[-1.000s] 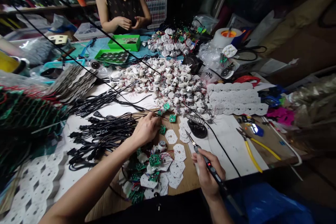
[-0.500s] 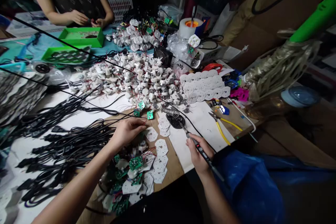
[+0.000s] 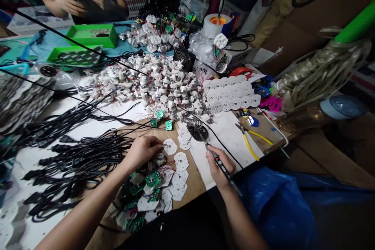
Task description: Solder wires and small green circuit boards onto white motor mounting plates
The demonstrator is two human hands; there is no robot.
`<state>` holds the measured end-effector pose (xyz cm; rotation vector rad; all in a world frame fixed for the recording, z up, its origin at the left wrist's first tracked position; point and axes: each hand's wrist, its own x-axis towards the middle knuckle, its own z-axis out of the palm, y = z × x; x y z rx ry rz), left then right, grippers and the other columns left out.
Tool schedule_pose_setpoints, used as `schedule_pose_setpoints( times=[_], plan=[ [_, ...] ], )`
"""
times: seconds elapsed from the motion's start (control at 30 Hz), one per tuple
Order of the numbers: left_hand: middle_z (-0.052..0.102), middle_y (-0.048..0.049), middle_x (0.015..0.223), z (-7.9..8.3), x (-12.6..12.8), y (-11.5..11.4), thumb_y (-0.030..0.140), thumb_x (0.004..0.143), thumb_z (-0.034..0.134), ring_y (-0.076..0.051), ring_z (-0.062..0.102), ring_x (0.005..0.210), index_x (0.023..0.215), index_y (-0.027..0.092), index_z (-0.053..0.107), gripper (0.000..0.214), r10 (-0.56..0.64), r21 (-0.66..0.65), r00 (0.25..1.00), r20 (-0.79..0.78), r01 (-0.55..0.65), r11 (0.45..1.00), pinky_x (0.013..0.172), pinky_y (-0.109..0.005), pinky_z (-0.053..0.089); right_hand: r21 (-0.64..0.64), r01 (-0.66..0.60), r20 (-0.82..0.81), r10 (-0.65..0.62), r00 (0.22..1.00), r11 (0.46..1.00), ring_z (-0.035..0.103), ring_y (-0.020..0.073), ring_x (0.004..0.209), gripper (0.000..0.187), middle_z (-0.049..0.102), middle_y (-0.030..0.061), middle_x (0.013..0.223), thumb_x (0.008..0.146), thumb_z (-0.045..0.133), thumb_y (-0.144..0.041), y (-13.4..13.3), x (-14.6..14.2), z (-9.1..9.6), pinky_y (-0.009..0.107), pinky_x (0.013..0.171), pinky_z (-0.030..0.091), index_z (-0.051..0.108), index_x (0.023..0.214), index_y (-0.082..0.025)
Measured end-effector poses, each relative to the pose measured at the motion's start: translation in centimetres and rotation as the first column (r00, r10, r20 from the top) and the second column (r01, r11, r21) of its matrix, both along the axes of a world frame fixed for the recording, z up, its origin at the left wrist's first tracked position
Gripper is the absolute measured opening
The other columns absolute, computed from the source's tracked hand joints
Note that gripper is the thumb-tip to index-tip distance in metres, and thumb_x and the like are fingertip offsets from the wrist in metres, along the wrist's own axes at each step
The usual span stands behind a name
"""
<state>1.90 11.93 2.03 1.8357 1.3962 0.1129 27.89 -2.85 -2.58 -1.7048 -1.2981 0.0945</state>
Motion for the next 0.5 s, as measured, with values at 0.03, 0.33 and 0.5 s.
schedule_pose_setpoints(
  times=[0.03, 0.33, 0.5],
  plan=[
    [0.077, -0.0011, 0.074, 0.1, 0.1, -0.2, 0.039, 0.082, 0.065, -0.018, 0.068, 0.066, 0.085, 0.021, 0.078, 0.022, -0.004, 0.035, 1.0, -0.021, 0.005, 0.999, 0.063, -0.025, 0.048, 0.002, -0.002, -0.006, 0.002, 1.0, 1.0, 0.079, 0.0198, 0.07, 0.016, 0.081, 0.0066, 0.087, 0.096, 0.064, -0.029, 0.0, 0.0, -0.1, 0.03, 0.07, 0.067, 0.075, 0.104, -0.02],
    [0.075, -0.0076, 0.089, 1.0, 1.3, -1.9, 0.024, 0.088, 0.057, -0.021, 0.069, 0.08, 0.087, 0.018, 0.073, 0.018, -0.066, 0.159, 0.96, -0.272, 0.112, 0.981, 0.072, -0.028, 0.047, -0.006, 0.034, -0.049, -0.035, 0.998, 0.999, 0.079, 0.0216, 0.072, 0.015, 0.081, 0.0074, 0.089, 0.095, 0.067, -0.028, -0.9, -0.8, 0.5, 0.032, 0.068, 0.066, 0.075, 0.105, -0.019],
    [0.07, -0.0075, 0.093, 1.0, 1.5, -2.8, 0.023, 0.089, 0.054, -0.02, 0.067, 0.08, 0.087, 0.017, 0.07, 0.017, -0.048, 0.176, 0.95, -0.309, 0.107, 0.979, 0.071, -0.029, 0.046, 0.034, -0.158, -0.104, 0.161, 0.982, 0.987, 0.079, 0.0202, 0.072, 0.016, 0.08, 0.0053, 0.089, 0.094, 0.065, -0.022, -1.9, -3.3, 1.8, 0.031, 0.067, 0.066, 0.073, 0.108, -0.021]
  ],
)
